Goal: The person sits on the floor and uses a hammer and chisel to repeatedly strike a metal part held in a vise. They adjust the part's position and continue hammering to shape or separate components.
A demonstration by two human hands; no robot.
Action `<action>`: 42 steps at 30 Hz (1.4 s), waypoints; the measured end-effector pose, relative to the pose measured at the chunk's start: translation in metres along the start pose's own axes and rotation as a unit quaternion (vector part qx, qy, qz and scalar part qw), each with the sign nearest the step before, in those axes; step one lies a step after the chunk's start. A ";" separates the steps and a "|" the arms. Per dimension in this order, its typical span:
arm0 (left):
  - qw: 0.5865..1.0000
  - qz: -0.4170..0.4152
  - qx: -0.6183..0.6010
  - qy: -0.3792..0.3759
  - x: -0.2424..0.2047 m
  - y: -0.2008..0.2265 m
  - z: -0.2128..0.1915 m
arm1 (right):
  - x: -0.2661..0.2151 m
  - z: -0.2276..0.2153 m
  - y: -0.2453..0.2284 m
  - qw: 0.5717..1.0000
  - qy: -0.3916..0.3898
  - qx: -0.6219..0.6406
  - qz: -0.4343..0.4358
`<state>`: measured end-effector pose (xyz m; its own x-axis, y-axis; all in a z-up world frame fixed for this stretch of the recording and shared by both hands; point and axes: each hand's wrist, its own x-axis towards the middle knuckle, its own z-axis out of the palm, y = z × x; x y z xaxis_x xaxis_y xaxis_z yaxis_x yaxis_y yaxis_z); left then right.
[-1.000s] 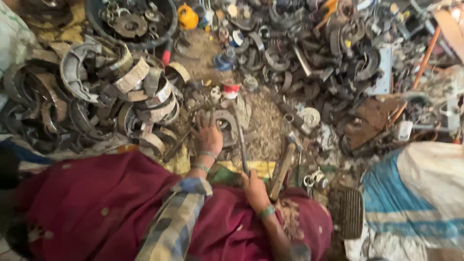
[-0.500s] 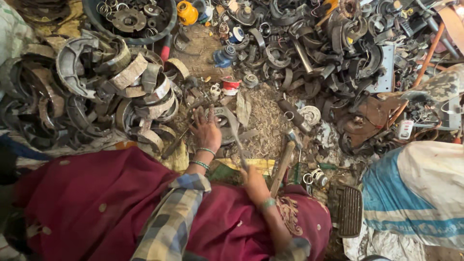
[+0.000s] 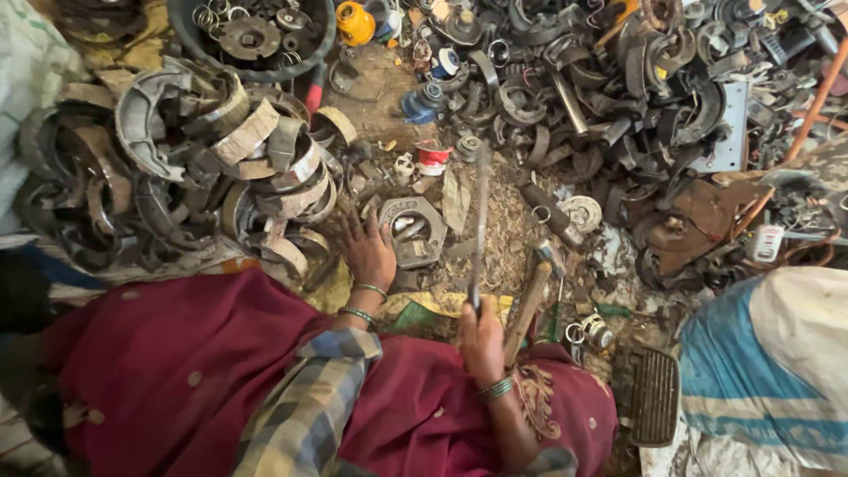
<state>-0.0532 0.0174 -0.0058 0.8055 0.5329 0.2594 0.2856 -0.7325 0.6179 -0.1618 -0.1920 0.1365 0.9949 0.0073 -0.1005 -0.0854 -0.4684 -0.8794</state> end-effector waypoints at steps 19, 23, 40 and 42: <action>0.990 0.137 0.016 0.007 -0.062 -0.024 -0.038 | 0.022 0.019 0.105 0.962 -0.141 0.167 0.166; 0.988 0.147 0.034 -0.024 -0.070 -0.033 -0.029 | 0.021 0.021 0.108 0.975 -0.131 0.133 0.117; 0.941 0.192 0.247 -0.129 -0.090 -0.046 -0.026 | -0.020 0.022 0.096 0.971 -0.041 -0.154 -0.178; 0.943 0.191 0.241 -0.128 -0.090 -0.045 -0.029 | -0.023 0.025 0.095 0.973 -0.042 -0.158 -0.160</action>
<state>-0.1535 0.0148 -0.0359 0.9786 0.1171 0.1690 0.1028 -0.9905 0.0911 -0.1942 -0.2150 0.0436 0.9588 0.2632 0.1071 0.2628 -0.6780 -0.6865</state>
